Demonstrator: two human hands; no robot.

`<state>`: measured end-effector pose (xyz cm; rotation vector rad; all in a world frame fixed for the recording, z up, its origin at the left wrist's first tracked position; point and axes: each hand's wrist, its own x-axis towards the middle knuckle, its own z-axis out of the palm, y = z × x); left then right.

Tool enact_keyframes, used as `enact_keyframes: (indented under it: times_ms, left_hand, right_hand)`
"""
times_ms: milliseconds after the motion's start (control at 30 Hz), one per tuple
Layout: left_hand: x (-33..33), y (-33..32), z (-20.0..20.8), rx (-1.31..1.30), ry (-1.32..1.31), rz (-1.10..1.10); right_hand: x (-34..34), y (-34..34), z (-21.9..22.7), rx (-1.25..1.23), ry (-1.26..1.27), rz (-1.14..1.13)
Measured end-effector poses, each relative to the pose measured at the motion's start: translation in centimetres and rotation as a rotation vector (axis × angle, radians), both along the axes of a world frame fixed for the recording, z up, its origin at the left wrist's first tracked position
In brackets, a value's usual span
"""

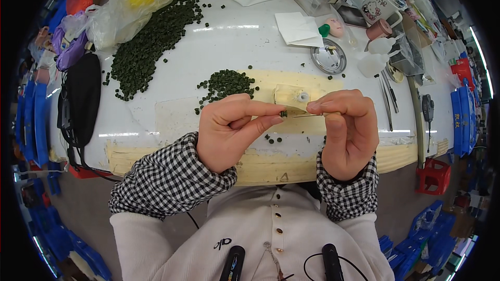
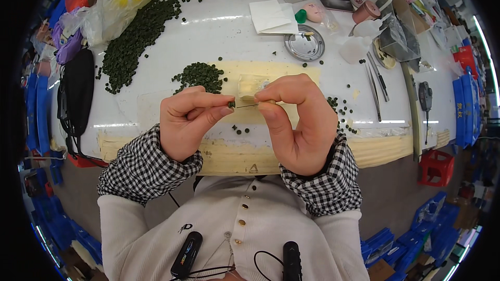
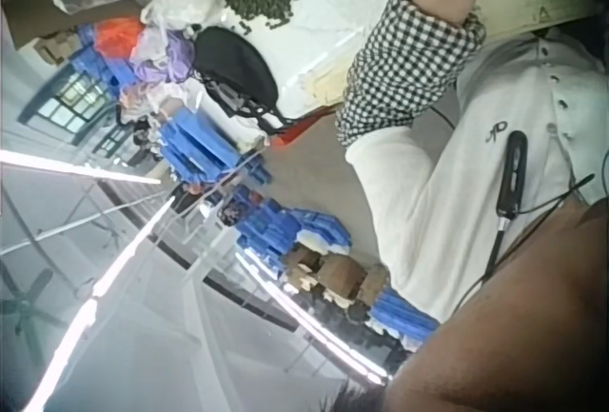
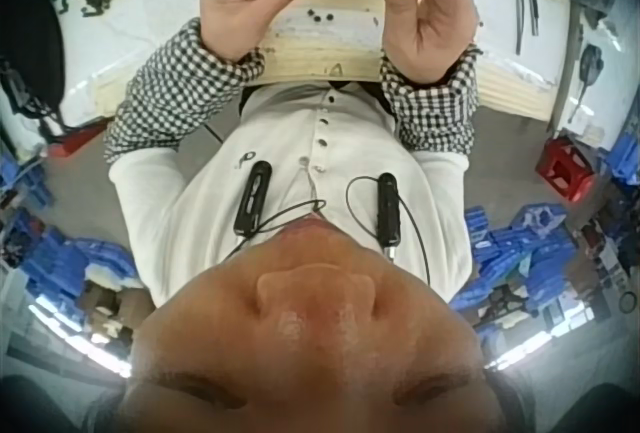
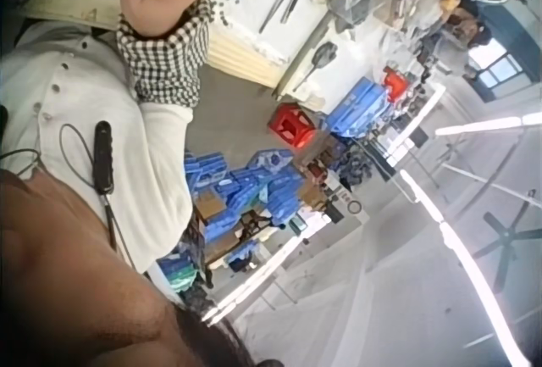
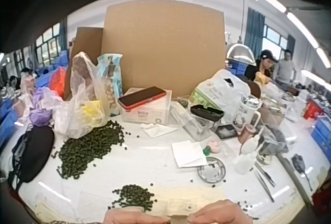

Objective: Picking small green plastic components and inserting them into a white mounting jig.

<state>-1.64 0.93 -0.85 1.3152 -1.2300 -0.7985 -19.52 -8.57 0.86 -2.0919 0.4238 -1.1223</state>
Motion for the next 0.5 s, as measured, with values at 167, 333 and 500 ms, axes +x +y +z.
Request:
enact_keyframes:
  times_ms: [167,333,500]
  left_hand:
    - [-0.01,-0.07,-0.01,0.000,0.013,-0.012]
    - [-0.01,-0.05,-0.01,0.014,0.016,-0.019]
    - [-0.02,-0.11,-0.09,-0.005,0.030,-0.027]
  right_hand:
    - [0.20,-0.10,-0.24,0.008,-0.060,0.007]
    - [0.43,-0.31,0.28,-0.126,-0.023,0.019]
    - [0.59,-0.33,0.41,-0.156,-0.028,0.014]
